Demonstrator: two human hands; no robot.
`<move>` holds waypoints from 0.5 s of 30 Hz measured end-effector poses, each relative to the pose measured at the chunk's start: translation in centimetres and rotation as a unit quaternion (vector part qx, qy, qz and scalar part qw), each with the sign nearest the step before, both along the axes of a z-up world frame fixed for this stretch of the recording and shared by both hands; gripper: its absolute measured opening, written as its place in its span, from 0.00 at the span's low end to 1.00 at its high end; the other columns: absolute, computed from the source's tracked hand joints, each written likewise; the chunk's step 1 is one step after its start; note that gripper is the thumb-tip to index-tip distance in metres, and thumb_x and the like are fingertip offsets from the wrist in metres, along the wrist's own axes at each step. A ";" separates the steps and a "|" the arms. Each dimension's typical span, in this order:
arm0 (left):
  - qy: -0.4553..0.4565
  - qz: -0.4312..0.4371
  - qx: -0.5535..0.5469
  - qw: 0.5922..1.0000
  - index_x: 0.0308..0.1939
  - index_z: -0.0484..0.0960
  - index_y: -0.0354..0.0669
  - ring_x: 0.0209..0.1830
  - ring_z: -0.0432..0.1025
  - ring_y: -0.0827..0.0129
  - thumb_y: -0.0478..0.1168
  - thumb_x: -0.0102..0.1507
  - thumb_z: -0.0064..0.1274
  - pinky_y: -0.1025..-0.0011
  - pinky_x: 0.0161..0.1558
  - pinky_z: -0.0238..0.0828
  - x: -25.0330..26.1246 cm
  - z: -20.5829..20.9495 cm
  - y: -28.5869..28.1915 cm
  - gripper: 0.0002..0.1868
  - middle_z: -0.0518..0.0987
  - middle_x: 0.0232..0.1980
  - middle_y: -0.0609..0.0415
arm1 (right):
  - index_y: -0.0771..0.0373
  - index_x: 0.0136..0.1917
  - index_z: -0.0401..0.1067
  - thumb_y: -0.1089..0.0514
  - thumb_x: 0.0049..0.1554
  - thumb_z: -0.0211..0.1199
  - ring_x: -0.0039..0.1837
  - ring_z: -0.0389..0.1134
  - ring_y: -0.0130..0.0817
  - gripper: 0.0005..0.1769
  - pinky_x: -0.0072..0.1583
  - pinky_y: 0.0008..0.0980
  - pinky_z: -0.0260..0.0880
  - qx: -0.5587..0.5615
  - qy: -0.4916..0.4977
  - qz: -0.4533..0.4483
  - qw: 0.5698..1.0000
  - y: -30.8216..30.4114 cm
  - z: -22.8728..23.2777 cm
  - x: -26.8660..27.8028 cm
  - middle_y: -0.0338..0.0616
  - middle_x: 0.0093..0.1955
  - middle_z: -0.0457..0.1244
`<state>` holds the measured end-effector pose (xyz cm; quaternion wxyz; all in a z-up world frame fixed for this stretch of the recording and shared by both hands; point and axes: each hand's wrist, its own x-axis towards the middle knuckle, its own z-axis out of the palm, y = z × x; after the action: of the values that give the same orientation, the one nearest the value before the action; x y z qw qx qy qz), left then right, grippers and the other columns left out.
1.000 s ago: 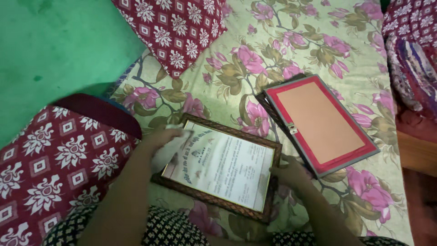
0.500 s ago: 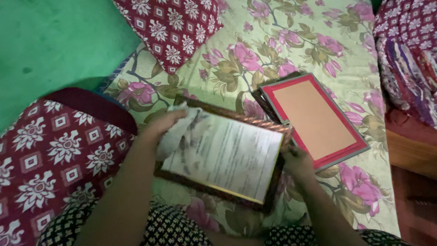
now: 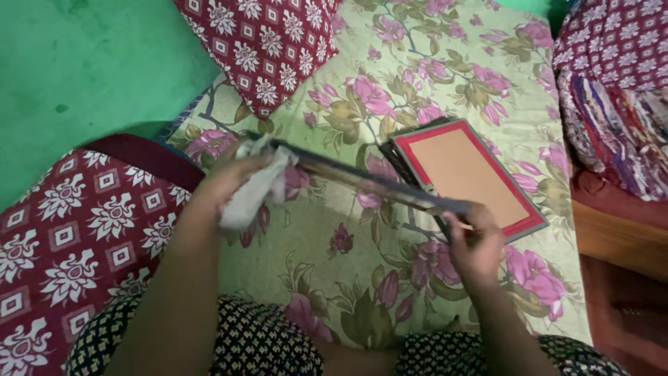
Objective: The person cleans multiple framed certificates and their backs using a cloth while sitting on a bed.
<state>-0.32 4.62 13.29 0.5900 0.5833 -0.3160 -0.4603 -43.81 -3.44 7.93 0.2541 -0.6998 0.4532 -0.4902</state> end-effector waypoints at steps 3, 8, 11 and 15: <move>0.025 0.005 0.064 0.998 0.68 0.60 0.53 0.37 0.80 0.62 0.39 0.52 0.63 0.65 0.33 0.79 1.7 -1.3 0.8 0.41 0.84 0.49 0.48 | 0.67 0.48 0.74 0.63 0.59 0.67 0.43 0.69 0.32 0.05 0.44 0.32 0.71 0.016 0.090 0.016 0.996 2.0 1.2 -0.3 0.48 0.42 0.67; -0.359 -0.128 0.198 0.903 0.71 0.68 0.40 0.52 0.74 0.53 0.53 0.55 0.69 0.59 0.50 0.72 5.8 -3.8 2.6 0.45 0.76 0.62 0.39 | 0.60 0.46 0.79 0.69 0.43 0.67 0.46 0.73 0.46 0.16 0.47 0.41 0.73 -0.097 0.215 0.088 0.968 3.3 2.7 -1.2 0.47 0.46 0.70; -0.499 -0.139 0.361 0.776 0.65 0.81 0.38 0.59 0.79 0.50 0.49 0.51 0.66 0.57 0.59 0.76 7.4 -4.3 4.0 0.39 0.81 0.63 0.38 | 0.57 0.51 0.76 0.64 0.45 0.65 0.44 0.74 0.47 0.18 0.44 0.43 0.73 -0.043 0.327 0.119 0.936 4.0 1.5 -1.6 0.47 0.48 0.68; -0.485 0.042 0.424 0.763 0.70 0.74 0.43 0.69 0.72 0.43 0.48 0.58 0.62 0.50 0.64 0.71 5.0 -1.3 6.6 0.37 0.76 0.69 0.37 | 0.57 0.58 0.69 0.60 0.50 0.61 0.47 0.72 0.50 0.21 0.45 0.47 0.72 -0.091 0.476 0.147 0.862 4.9 -0.4 -0.7 0.49 0.54 0.64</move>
<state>4.66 11.17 11.99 0.0691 0.9323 -0.3074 -0.1777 -44.49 1.49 7.56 0.0115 -0.9265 0.3643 -0.0940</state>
